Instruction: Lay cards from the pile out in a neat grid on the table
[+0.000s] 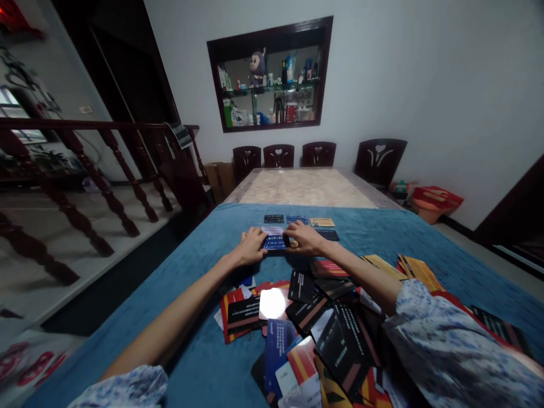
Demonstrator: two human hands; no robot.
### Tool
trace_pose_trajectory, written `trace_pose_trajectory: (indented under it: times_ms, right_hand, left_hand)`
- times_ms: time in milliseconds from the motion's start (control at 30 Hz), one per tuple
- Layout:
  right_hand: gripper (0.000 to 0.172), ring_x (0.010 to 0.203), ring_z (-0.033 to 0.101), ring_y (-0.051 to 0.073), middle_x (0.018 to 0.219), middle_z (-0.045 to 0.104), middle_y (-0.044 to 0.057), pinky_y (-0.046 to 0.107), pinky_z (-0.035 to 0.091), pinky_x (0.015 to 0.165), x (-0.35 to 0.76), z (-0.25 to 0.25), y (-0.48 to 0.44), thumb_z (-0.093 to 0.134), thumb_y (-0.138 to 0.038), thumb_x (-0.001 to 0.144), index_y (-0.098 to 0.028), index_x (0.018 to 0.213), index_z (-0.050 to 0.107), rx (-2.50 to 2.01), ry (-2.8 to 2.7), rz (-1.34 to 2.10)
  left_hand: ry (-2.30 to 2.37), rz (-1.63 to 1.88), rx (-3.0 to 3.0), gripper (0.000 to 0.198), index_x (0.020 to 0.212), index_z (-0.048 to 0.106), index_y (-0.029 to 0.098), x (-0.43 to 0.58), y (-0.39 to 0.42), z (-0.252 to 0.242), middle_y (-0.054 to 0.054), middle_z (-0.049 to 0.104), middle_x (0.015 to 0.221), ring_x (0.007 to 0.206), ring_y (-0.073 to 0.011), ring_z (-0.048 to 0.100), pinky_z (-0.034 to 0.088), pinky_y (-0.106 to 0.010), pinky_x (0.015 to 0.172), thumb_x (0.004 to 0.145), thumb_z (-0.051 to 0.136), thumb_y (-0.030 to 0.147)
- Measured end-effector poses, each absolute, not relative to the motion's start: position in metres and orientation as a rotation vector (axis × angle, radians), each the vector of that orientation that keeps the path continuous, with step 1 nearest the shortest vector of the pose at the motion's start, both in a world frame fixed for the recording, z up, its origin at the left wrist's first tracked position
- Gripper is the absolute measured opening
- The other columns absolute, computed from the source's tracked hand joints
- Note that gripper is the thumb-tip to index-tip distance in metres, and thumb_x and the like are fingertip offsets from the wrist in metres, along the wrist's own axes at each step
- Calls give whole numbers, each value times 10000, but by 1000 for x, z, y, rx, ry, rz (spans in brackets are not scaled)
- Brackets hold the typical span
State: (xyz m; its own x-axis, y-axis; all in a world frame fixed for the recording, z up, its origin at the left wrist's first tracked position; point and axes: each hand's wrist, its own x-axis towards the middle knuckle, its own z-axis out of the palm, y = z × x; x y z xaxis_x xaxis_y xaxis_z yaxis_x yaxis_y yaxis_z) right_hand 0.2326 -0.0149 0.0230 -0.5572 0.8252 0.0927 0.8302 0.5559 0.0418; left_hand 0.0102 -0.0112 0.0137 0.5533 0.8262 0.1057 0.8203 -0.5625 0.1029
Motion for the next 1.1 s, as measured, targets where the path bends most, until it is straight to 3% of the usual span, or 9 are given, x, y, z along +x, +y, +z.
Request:
trace_pose_trajectory:
  times_ms: [433,733,1100]
  right_hand:
    - [407,1060,495,293,1147,618,151,376,415,868,272,19,15,667,-396,835,-157,1165,668,-1416,-2717,-154]
    - [361,1048,501,287,1141,610,148,342,416,850,292,23,36,659,-380,833,-158,1118,676,-1542,-2673,-153]
    - [411,1120,527,290,1208,614,147,357,418,915,310,14,79,667,-370,838,-171,1197,662,-1680,-2606,-188]
  left_hand:
    - [1375,203,2741,499,1296,568,248,46,22,16,-108,556,1238,1185,-307,417,364,-490,975,798,606,258]
    - [1358,167,2780,450,1245,595,216,75,53,21,-125,544,1299,1224,-331,393,363,-511,977,797,611,259]
    - [1430,112,2779,408,1208,623,198,106,88,22,-137,546,1286,1224,-342,384,366,-554,981,806,566,239]
